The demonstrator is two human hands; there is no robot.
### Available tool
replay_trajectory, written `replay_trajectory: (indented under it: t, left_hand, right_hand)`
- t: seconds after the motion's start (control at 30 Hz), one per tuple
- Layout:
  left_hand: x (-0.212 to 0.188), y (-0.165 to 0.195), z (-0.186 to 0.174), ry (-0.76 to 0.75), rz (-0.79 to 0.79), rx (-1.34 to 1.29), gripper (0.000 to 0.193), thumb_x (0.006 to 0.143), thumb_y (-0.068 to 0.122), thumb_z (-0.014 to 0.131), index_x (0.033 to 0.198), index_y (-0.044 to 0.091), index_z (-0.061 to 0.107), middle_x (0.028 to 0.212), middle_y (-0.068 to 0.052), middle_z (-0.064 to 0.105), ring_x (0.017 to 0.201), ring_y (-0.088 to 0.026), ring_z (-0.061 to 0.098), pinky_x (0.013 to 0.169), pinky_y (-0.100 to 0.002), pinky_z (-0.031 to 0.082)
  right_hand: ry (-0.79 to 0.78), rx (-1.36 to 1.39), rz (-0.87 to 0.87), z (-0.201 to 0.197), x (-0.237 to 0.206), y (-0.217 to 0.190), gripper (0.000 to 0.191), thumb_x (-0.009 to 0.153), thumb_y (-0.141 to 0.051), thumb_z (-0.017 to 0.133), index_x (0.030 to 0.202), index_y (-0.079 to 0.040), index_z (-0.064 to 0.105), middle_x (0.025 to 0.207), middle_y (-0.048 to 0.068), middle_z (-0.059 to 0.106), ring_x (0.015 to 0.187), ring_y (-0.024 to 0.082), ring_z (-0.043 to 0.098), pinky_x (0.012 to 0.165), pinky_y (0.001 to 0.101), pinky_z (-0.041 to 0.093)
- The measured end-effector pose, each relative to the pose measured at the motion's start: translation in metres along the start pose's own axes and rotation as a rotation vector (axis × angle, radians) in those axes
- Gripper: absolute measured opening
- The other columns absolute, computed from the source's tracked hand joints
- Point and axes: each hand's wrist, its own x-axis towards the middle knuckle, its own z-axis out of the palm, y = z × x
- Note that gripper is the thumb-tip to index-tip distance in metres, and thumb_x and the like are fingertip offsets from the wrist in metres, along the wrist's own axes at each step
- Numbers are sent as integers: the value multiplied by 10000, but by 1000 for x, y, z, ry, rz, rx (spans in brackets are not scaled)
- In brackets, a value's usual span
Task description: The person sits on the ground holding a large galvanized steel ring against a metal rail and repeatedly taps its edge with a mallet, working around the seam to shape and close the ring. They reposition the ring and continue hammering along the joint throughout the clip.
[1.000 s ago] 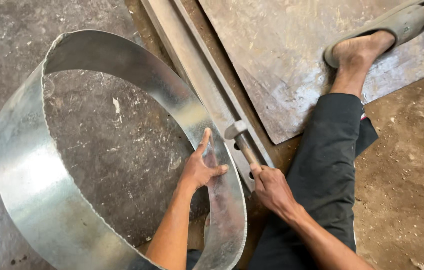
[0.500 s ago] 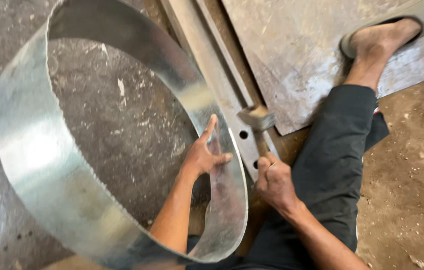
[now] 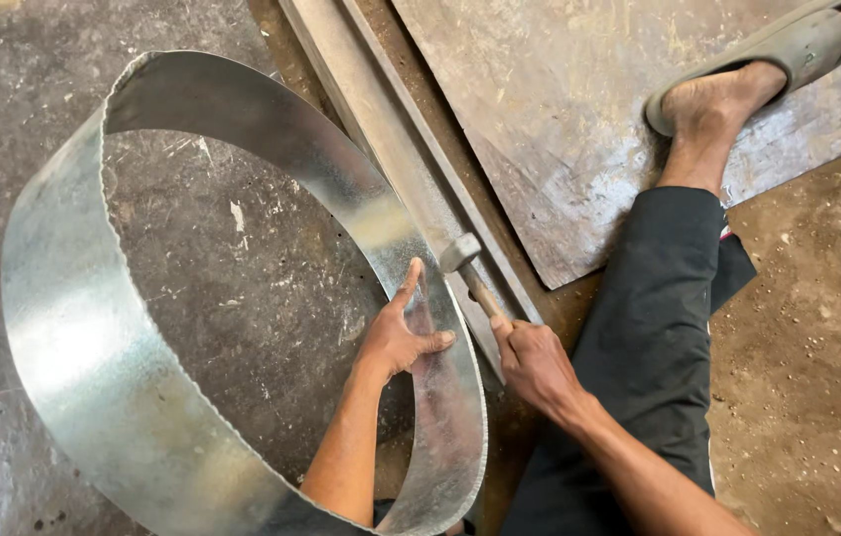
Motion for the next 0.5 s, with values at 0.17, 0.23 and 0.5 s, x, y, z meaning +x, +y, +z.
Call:
replay_trajectory:
  t: [0.17,0.23,0.5]
  left_hand:
    - [-3,-3,-1,6,102,-57,1303,584,245,975,1605,411,182,1617,-61,449,1474,-239,451,1184,-373,381]
    - [-4,-3,0,8,187,-132,1307,560,220,971,1593,404,193,1637,-54,416,1489,-231,416,1172,-373,355]
    - [-3,0,-3,-18,2,-83,1290,564,281,959,1597,466,209,1577,-71,515,1423,-226,516,1145,-374,428]
  right_hand:
    - [133,85,-159,5,-2,0,449,1047,-190,499,677,60,549,679,250,558,543,400,549,545,465,438]
    - [107,-38,-249,6,-2,0,430,1035,-186,538,664,26,582,721,254,591,571,417,582,537,469,440]
    - [151,121,-123,7,-3,-2,451,1045,-168,494,658,63,510,649,234,528,512,393,529,500,463,416]
